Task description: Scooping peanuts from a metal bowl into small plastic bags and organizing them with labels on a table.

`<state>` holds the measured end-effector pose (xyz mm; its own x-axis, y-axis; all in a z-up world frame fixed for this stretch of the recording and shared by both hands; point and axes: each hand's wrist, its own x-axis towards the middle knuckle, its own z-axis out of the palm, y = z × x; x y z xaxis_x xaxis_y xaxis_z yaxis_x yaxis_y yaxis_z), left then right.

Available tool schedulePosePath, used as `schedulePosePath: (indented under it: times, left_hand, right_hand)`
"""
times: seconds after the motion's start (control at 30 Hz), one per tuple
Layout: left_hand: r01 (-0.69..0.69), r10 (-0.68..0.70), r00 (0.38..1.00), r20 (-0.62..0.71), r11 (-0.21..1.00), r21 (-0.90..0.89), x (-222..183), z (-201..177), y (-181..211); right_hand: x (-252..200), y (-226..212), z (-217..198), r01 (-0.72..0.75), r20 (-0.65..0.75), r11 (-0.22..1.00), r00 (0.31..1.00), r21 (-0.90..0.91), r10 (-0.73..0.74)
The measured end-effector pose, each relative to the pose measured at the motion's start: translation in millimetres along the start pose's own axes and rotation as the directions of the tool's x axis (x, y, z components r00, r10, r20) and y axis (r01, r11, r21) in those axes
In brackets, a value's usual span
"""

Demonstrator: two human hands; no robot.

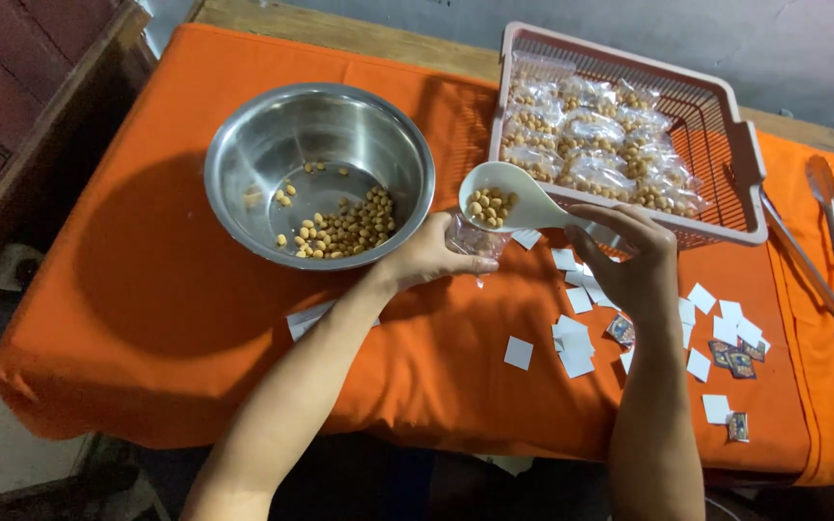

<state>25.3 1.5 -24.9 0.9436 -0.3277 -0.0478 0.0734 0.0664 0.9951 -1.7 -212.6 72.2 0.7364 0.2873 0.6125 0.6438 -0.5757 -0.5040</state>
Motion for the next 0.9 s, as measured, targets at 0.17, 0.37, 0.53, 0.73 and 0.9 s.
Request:
schedulePosePath:
  times: [0.17, 0.37, 0.53, 0.73, 0.9]
  left_hand:
    - [-0.011, 0.011, 1.0, -0.004, 1.0, -0.028, -8.0, 0.4, 14.0]
    - [-0.028, 0.028, 1.0, 0.003, 0.995, -0.091, -1.2, 3.1, 4.6]
    - [-0.034, 0.037, 0.999, 0.024, 0.992, -0.119, 0.4, 1.4, 0.8]
    - [-0.054, 0.054, 0.999, -0.002, 0.997, -0.054, -6.9, 1.6, 13.2]
    - [-0.073, 0.072, 0.996, -0.058, 0.997, -0.004, -12.3, -1.2, 13.7]
  right_hand:
    - [-0.8, 2.9, 0.8, 0.046, -0.027, 0.999, 0.999, 0.005, -0.045]
    - [-1.9, -0.4, -0.2, 0.043, -0.032, 0.998, 0.999, 0.055, -0.041]
    - [-1.6, -2.7, -0.7, 0.029, -0.029, 0.998, 0.999, 0.055, -0.027]
    - [-1.3, -2.3, -2.7, 0.061, -0.033, 0.998, 0.998, 0.021, -0.06]
    - [-3.3, 0.7, -0.6, 0.018, -0.035, 1.0, 0.999, 0.019, -0.018]
